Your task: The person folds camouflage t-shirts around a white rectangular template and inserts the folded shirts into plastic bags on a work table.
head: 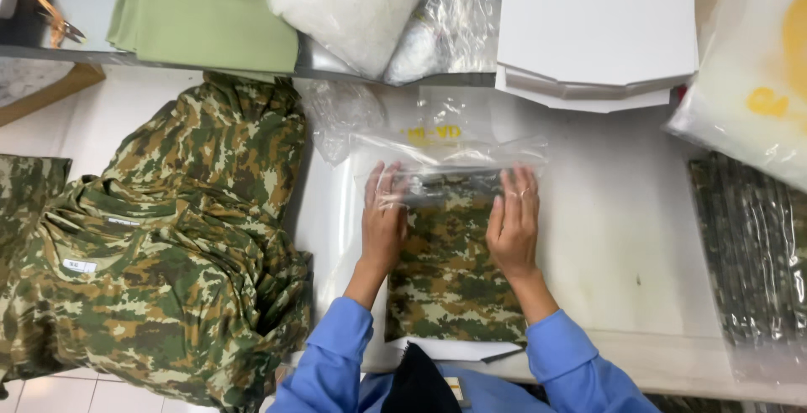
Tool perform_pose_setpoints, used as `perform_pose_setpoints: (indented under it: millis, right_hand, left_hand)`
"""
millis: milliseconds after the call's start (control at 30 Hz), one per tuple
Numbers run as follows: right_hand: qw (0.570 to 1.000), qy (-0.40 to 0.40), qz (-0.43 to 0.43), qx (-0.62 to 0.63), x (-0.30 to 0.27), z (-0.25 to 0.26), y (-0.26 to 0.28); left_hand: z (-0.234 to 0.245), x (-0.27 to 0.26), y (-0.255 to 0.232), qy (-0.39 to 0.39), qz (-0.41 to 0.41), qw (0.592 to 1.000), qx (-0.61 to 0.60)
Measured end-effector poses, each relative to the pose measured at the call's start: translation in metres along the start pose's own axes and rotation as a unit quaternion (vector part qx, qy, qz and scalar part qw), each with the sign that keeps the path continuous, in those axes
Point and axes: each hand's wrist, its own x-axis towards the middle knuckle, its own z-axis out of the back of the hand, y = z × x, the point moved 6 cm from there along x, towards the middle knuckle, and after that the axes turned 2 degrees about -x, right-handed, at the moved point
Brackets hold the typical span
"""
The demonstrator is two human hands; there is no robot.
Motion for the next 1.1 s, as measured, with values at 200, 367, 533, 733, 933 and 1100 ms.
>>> perform_pose_setpoints:
  millis: [200,367,533,733,933,1100]
  right_hand:
    - [0.921,0.371,-0.096,0.065,-0.03,-0.126,-0.059]
    - [0.91,0.396,-0.058,0.105,0.044,-0.17,-0.064]
    - [0.911,0.403,0.003,0.089,0.072,-0.188,-0.065]
    - [0.883,0.457,0.064,0.087,0.036,-0.165,-0.091]
    - [0.906,0.409,0.102,0.032,-0.022,-0.122,-0.121]
    - [0.951,0.211,0.225,-0.016,-0.077,-0.085,-0.118]
  left_hand:
    - [-0.068,-0.051,0.088,0.207,0.208,0.956,-0.014]
    - [-0.088,-0.012,0.139,0.207,0.216,0.954,0.0]
    - [-0.086,-0.002,0.148,0.213,0.154,0.964,0.042]
    - [-0.092,-0.05,0.119,0.26,0.262,0.929,-0.025]
    - [-0.093,-0.085,0.047,0.291,0.223,0.926,-0.086]
    - [-0.092,-0.095,-0.017,0.344,0.041,0.937,-0.04]
